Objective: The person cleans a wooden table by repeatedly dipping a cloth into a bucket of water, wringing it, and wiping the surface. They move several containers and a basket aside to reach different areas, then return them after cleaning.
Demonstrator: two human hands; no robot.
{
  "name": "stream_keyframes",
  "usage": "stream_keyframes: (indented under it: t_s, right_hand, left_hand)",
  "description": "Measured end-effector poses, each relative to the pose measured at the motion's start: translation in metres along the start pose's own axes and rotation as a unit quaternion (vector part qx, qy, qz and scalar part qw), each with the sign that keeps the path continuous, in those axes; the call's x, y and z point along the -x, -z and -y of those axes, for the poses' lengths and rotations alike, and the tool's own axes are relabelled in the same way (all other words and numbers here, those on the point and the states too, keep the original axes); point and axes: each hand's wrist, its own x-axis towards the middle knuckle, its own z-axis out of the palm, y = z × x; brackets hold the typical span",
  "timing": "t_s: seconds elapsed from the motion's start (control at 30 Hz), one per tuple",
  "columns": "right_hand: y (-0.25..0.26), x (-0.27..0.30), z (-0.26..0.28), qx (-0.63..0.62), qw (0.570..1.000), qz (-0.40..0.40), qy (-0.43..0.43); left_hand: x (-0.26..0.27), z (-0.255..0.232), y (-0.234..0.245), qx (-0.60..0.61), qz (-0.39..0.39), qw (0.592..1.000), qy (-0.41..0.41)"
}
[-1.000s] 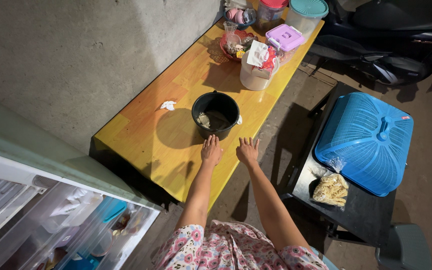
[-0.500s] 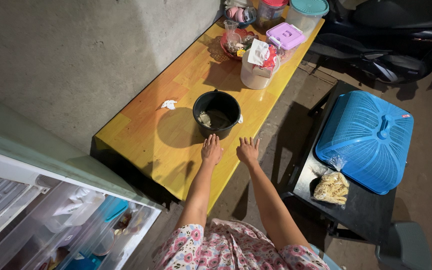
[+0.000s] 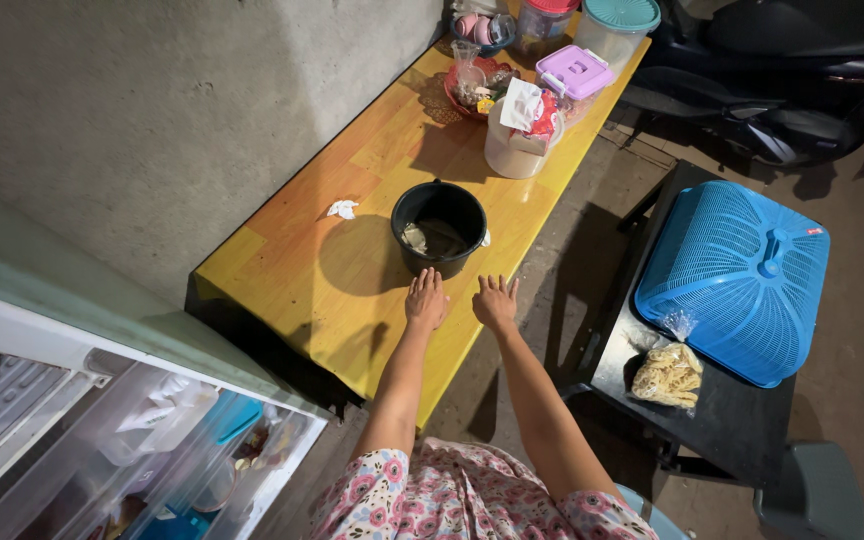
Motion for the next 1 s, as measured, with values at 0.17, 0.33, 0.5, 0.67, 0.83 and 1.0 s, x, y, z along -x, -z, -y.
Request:
stream_keyframes:
  t_s: [0.17, 0.33, 0.5, 0.67, 0.83, 1.0]
  right_hand:
    - [-0.001, 0.002, 0.004, 0.004, 1.0, -0.013, -0.004]
    - [-0.005, -0.003, 0.014, -0.047, 0.997, -0.06, -0.01]
    - [-0.01, -0.015, 0.015, -0.116, 0.977, -0.174, 0.028]
    - [-0.009, -0.051, 0.022, -0.182, 0.955, -0.228, 0.05]
    - [-0.017, -0.105, 0.026, -0.255, 0.936, -0.225, 0.092]
    - [-0.02, -0.165, 0.035, -0.231, 0.955, -0.154, 0.105]
  left_hand:
    - [0.003, 0.005, 0.001, 0.001, -0.013, 1.0, -0.008]
    - [-0.002, 0.015, 0.004, -0.008, -0.036, 0.999, -0.034]
    - [-0.013, 0.021, 0.001, 0.012, -0.083, 0.995, -0.061]
    - [-0.034, 0.027, 0.0, 0.027, -0.122, 0.989, -0.082]
    - [-0.072, 0.036, -0.006, 0.026, -0.134, 0.987, -0.081]
    - [-0.116, 0.046, -0.01, 0.01, -0.124, 0.99, -0.06]
